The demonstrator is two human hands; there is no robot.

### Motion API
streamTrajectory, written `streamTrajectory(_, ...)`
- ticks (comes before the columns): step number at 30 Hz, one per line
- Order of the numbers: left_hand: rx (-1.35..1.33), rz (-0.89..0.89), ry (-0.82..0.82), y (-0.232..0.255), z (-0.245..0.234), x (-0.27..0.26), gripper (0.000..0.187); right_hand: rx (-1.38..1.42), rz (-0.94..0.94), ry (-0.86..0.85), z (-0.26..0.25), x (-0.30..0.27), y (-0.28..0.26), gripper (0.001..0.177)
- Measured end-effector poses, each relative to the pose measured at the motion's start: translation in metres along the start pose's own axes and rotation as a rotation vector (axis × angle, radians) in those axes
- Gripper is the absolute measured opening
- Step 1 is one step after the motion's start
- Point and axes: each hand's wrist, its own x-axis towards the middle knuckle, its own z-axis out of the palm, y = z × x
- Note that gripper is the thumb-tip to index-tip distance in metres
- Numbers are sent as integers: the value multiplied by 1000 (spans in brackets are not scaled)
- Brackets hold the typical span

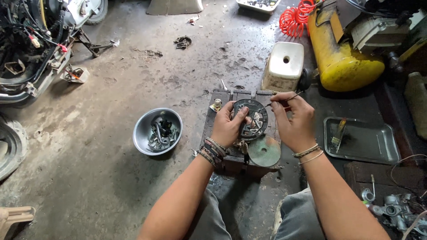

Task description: The person uses a small metal tool to scrape and clean debris from a circular mechanical component held in the left hand. The person repeatedly scrapes different areas of the part's surface and rotates it to access different sections.

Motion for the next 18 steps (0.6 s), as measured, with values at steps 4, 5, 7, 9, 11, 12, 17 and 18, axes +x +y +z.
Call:
streamTrajectory(4, -16, -23, -23, 15, 6, -6, 23, -49, -22, -60, 2, 1, -1, 9)
streamTrajectory(5, 9, -18, -32, 13, 4, -4, 23, -64, -27, -49, 1, 2, 1, 9)
streamTrajectory(7, 36, -15, -32, 12, 0, -2, 23, -73, -32, -45, 2, 3, 0, 10)
streamTrajectory(9, 75, -14, -18, 10, -1, -4, 24, -58, -17, -18, 3, -1, -8, 11)
streamTrajectory(11, 90, -12, -27, 15, 1, -6, 23, -46, -21, -28, 7, -2, -11, 12)
streamTrajectory(12, 108, 1, -36, 17, 2, -7, 22, -31, -35, -34, 9, -1, -13, 13)
streamTrajectory(17, 72, -4, -33, 11, 4, -6, 23, -131, -115, -48, 4, 4, 0, 11)
streamTrajectory(18, 47, -11, -39, 12, 2, -2, 22, -119, -139, -15, 4, 5, -2, 13)
